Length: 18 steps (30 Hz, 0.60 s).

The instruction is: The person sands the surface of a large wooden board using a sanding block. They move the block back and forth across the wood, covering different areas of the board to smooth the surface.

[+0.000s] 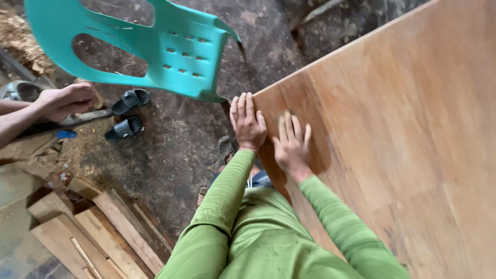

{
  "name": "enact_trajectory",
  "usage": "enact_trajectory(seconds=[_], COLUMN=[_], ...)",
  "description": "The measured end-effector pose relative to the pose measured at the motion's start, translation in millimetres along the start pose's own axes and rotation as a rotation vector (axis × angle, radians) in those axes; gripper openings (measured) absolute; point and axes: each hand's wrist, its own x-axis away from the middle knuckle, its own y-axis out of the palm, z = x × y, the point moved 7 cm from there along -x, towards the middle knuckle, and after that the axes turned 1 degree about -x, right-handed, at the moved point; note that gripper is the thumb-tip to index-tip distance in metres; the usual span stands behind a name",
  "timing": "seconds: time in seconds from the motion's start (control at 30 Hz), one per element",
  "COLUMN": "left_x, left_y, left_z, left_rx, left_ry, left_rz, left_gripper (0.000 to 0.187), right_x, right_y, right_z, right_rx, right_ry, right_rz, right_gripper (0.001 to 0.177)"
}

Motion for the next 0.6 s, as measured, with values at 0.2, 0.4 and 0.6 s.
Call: enact_trajectory(seconds=[0.2, 0.4, 0.6], left_x=[4.6, 5.5, -1.3], left_y=[9.3, 8.6, -0.4], left_z=[-6.6, -3.4, 1.6], left_rx=[-0.002, 0.028, 0.02], left_ry=[-0.013, -0.013, -0.01], left_rz=[-0.027, 0.043, 0.051], left_gripper=[0.061, 0.06, 0.061], right_x=[-50.2, -21.6, -33.7], right_y=[-8.2, -1.2, -8.3], right_z=[-0.8, 6.8, 2.2], right_rx=[0.043, 0.047, 0.013], right_ry=[-0.048, -0.053, 0.03], right_rz=[0.117, 0.017, 0.152], right_gripper=[0.074, 0.084, 0.079])
